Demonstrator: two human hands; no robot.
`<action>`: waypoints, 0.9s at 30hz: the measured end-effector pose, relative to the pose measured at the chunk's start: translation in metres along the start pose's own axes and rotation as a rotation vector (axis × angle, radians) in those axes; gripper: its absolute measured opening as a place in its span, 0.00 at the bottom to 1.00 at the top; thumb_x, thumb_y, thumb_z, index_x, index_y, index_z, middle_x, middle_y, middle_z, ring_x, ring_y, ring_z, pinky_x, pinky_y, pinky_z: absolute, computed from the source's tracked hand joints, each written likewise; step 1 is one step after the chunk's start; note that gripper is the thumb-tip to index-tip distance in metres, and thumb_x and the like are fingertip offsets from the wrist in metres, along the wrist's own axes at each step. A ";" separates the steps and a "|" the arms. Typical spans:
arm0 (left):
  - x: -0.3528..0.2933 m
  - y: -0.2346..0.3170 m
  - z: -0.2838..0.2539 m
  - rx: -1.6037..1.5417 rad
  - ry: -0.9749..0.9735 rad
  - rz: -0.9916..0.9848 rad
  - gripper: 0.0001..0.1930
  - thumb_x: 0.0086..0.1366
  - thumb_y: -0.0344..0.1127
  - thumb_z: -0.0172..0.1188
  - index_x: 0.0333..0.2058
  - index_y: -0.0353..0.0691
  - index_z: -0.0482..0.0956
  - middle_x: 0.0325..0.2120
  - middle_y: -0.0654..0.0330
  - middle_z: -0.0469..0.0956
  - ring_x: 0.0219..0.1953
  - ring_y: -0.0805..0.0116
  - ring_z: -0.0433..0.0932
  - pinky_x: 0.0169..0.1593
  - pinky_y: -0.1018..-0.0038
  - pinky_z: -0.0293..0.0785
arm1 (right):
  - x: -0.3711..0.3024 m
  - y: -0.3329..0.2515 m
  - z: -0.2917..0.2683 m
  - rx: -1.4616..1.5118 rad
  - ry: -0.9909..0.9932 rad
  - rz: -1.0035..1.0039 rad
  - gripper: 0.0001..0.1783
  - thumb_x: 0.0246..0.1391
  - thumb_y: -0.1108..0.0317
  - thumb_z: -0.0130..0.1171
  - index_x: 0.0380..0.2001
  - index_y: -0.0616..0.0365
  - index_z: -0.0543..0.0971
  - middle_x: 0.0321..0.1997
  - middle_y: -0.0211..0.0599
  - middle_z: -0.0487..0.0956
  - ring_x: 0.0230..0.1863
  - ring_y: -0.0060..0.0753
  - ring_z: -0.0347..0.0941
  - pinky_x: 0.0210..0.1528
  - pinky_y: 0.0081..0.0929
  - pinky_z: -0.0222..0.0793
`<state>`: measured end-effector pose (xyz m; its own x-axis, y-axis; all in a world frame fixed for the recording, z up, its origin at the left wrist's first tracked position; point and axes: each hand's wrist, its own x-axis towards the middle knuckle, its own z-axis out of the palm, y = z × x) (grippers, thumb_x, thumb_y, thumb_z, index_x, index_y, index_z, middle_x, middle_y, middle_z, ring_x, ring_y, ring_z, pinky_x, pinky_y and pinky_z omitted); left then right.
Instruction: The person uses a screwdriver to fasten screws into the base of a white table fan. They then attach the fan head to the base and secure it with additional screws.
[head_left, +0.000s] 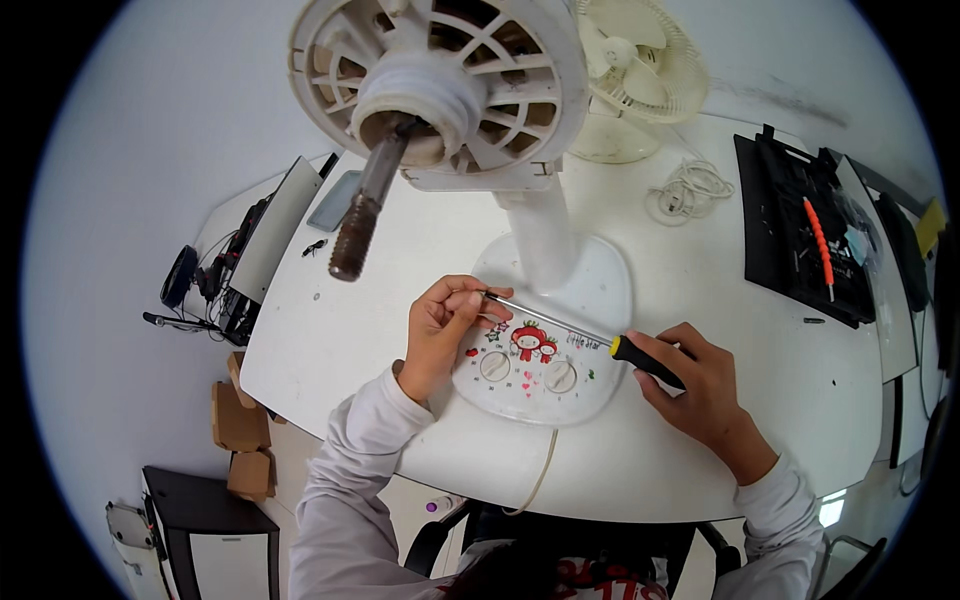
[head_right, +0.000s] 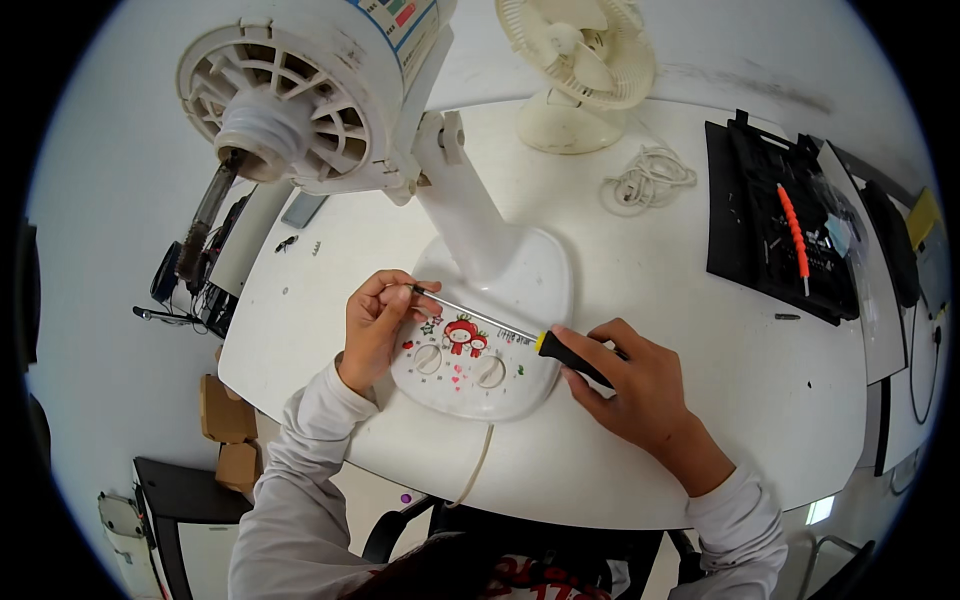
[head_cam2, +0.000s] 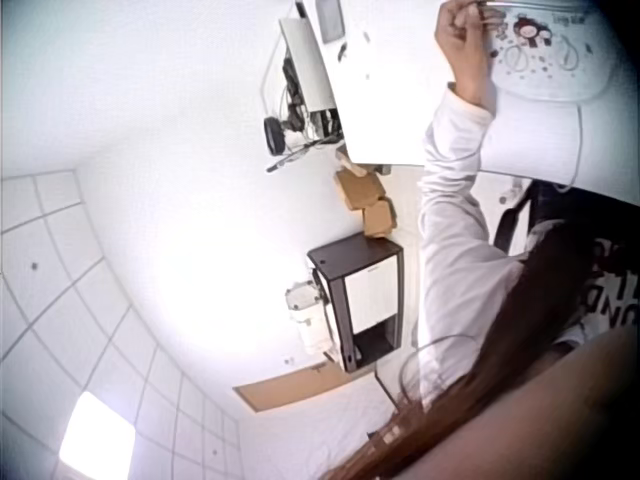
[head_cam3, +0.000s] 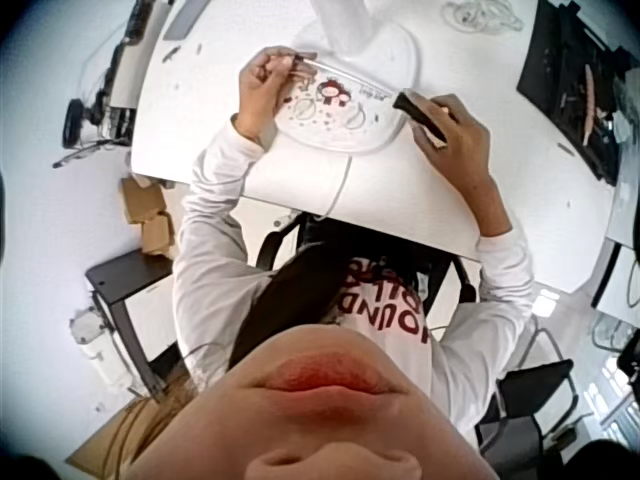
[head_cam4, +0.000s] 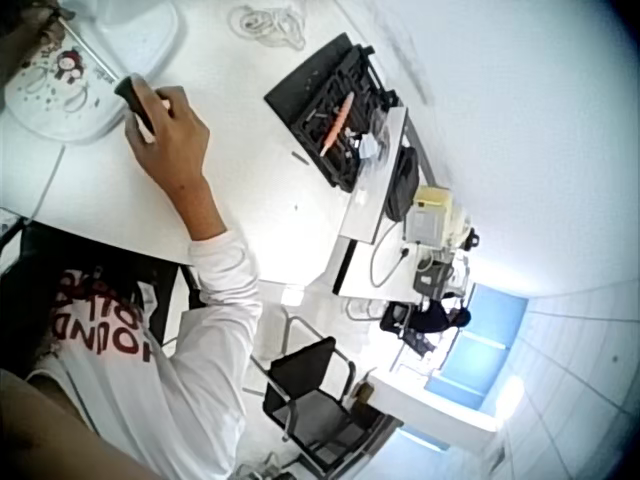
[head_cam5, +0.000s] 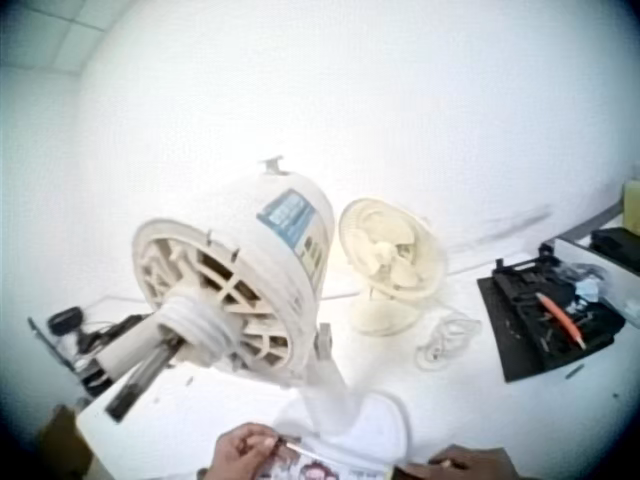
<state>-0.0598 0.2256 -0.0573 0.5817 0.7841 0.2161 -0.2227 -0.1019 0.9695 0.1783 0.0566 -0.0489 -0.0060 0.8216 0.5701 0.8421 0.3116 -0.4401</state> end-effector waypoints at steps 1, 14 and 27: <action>0.000 0.001 0.001 0.014 -0.009 -0.007 0.09 0.63 0.31 0.48 0.39 0.33 0.68 0.38 0.47 0.75 0.33 0.69 0.77 0.34 0.81 0.71 | 0.001 -0.002 -0.002 0.049 -0.015 0.018 0.25 0.36 0.74 0.64 0.44 0.50 0.75 0.26 0.31 0.72 0.18 0.27 0.67 0.18 0.19 0.62; -0.004 0.000 0.001 0.068 -0.061 0.031 0.20 0.59 0.34 0.54 0.49 0.33 0.65 0.38 0.51 0.76 0.32 0.68 0.76 0.34 0.80 0.70 | 0.003 0.010 -0.034 0.759 0.136 0.403 0.19 0.39 0.77 0.61 0.35 0.58 0.66 0.30 0.35 0.75 0.33 0.20 0.70 0.37 0.16 0.64; 0.062 0.068 0.010 0.312 -0.224 0.450 0.45 0.43 0.40 0.70 0.57 0.37 0.53 0.55 0.55 0.56 0.57 0.63 0.58 0.57 0.64 0.57 | 0.059 0.034 -0.104 0.812 0.430 0.189 0.19 0.49 0.51 0.51 0.27 0.58 0.66 0.16 0.30 0.66 0.12 0.17 0.62 0.18 0.15 0.63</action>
<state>-0.0310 0.2609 0.0228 0.6424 0.4771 0.5998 -0.2647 -0.5963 0.7579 0.2629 0.0665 0.0421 0.4288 0.6964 0.5755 0.1736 0.5616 -0.8090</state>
